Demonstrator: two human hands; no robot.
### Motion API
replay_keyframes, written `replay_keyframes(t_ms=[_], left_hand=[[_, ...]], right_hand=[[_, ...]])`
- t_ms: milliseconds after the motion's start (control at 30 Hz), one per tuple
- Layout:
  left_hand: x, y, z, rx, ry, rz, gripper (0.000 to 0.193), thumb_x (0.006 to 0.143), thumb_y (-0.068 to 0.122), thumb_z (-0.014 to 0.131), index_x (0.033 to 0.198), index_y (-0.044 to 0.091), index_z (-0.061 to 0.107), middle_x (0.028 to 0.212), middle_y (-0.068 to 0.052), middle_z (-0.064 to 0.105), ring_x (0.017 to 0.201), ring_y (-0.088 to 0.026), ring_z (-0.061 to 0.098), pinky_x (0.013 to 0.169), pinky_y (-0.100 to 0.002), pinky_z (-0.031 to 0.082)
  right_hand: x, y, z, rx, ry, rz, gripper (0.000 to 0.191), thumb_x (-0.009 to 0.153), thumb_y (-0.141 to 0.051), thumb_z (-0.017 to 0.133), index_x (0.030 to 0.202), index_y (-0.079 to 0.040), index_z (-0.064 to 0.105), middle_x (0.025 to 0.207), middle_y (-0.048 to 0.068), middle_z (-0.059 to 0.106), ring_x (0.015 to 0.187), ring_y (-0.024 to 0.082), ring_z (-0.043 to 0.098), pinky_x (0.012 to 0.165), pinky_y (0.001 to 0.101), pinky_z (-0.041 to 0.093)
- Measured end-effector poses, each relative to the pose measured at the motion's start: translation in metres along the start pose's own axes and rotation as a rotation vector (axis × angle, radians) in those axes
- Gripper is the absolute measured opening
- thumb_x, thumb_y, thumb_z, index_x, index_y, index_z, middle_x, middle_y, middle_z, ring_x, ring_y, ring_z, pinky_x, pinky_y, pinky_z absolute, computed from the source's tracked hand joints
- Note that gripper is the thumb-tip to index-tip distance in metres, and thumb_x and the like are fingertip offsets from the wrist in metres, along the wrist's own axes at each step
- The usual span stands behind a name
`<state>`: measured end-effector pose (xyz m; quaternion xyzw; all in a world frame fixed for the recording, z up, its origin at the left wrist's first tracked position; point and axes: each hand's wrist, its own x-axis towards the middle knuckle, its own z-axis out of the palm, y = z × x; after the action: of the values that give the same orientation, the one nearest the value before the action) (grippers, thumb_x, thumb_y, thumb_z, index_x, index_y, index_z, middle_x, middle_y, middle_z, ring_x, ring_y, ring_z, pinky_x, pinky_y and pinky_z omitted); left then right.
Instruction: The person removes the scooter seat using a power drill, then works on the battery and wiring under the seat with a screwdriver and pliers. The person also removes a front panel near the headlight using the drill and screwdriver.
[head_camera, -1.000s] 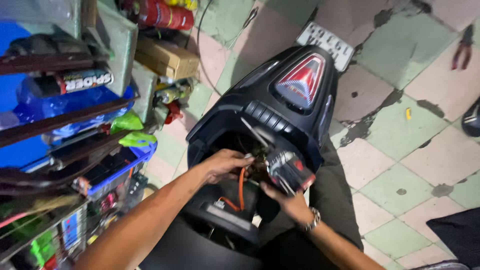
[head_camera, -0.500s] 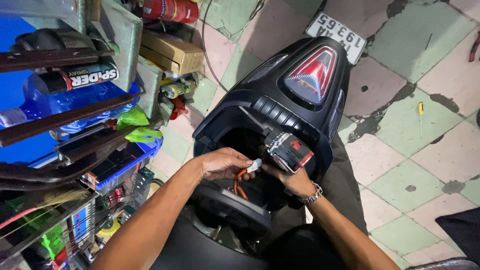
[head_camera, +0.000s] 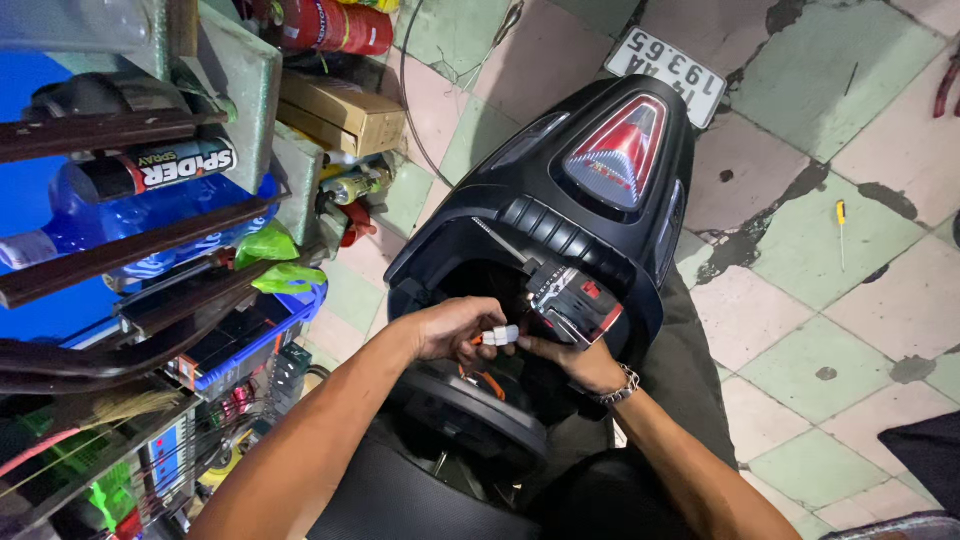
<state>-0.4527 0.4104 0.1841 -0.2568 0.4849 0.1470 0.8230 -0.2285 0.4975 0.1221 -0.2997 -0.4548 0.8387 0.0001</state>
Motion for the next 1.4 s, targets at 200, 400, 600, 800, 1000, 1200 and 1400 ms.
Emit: replay_keyframes(t_ms=[200,400,600,800,1000,1200,1400], left_hand=[[0.0,0.002,0.002,0.117,0.033,0.01,0.036,0.09,0.032,0.058,0.093,-0.002,0.069,0.07,-0.007,0.065,0.039,-0.006,0.041,0.038,-0.022,0.028],[0.003,-0.002,-0.001,0.246,0.083,0.087,0.031,0.087,0.028,0.063,0.086,-0.001,0.073,0.062,-0.002,0.061,0.04,-0.004,0.037,0.039,-0.023,0.024],[0.008,-0.006,-0.001,0.304,0.127,0.085,0.035,0.089,0.034,0.065,0.083,0.001,0.073,0.055,0.004,0.048,0.041,-0.004,0.033,0.039,-0.024,0.021],[0.001,-0.009,0.007,0.302,0.218,0.131,0.031,0.087,0.033,0.065,0.084,0.004,0.074,0.055,0.003,0.052,0.041,-0.006,0.035,0.039,-0.025,0.023],[-0.003,-0.009,0.01,0.349,0.236,0.218,0.031,0.087,0.029,0.069,0.088,-0.001,0.078,0.059,0.001,0.055,0.044,-0.006,0.038,0.041,-0.025,0.027],[-0.001,-0.016,0.008,0.609,0.08,0.442,0.036,0.09,0.026,0.078,0.11,0.0,0.062,0.081,-0.011,0.076,0.066,-0.012,0.06,0.059,-0.028,0.048],[0.002,-0.017,0.009,0.863,0.079,0.467,0.046,0.086,0.031,0.079,0.119,0.005,0.061,0.097,-0.008,0.077,0.089,-0.016,0.072,0.076,-0.034,0.058]], right_hand=[[0.001,0.002,-0.001,0.075,-0.024,0.053,0.043,0.082,-0.011,0.086,0.122,-0.008,0.07,0.107,0.002,0.076,0.1,0.012,0.071,0.09,0.0314,0.059],[-0.004,0.007,0.002,0.145,-0.019,0.094,0.047,0.079,-0.006,0.086,0.123,-0.007,0.069,0.11,0.003,0.074,0.1,0.012,0.069,0.088,0.031,0.059],[-0.007,0.018,0.003,0.247,-0.02,0.147,0.045,0.08,-0.002,0.084,0.122,-0.005,0.07,0.11,0.004,0.076,0.099,0.013,0.071,0.088,0.0313,0.061],[-0.01,0.025,0.003,0.158,0.021,0.054,0.047,0.079,0.0,0.085,0.123,-0.006,0.069,0.109,0.004,0.074,0.097,0.013,0.069,0.084,0.0304,0.06],[-0.012,0.031,0.001,0.172,0.006,0.231,0.035,0.082,-0.004,0.084,0.115,-0.003,0.072,0.104,0.005,0.077,0.092,0.015,0.072,0.079,0.0322,0.062],[-0.016,0.036,0.001,0.29,-0.051,0.128,0.043,0.082,-0.002,0.083,0.122,-0.005,0.067,0.109,0.004,0.07,0.097,0.014,0.067,0.082,0.0307,0.058],[-0.02,0.043,-0.002,0.235,-0.098,0.15,0.047,0.08,-0.003,0.083,0.124,-0.006,0.066,0.114,0.004,0.071,0.101,0.016,0.068,0.084,0.0341,0.06]])
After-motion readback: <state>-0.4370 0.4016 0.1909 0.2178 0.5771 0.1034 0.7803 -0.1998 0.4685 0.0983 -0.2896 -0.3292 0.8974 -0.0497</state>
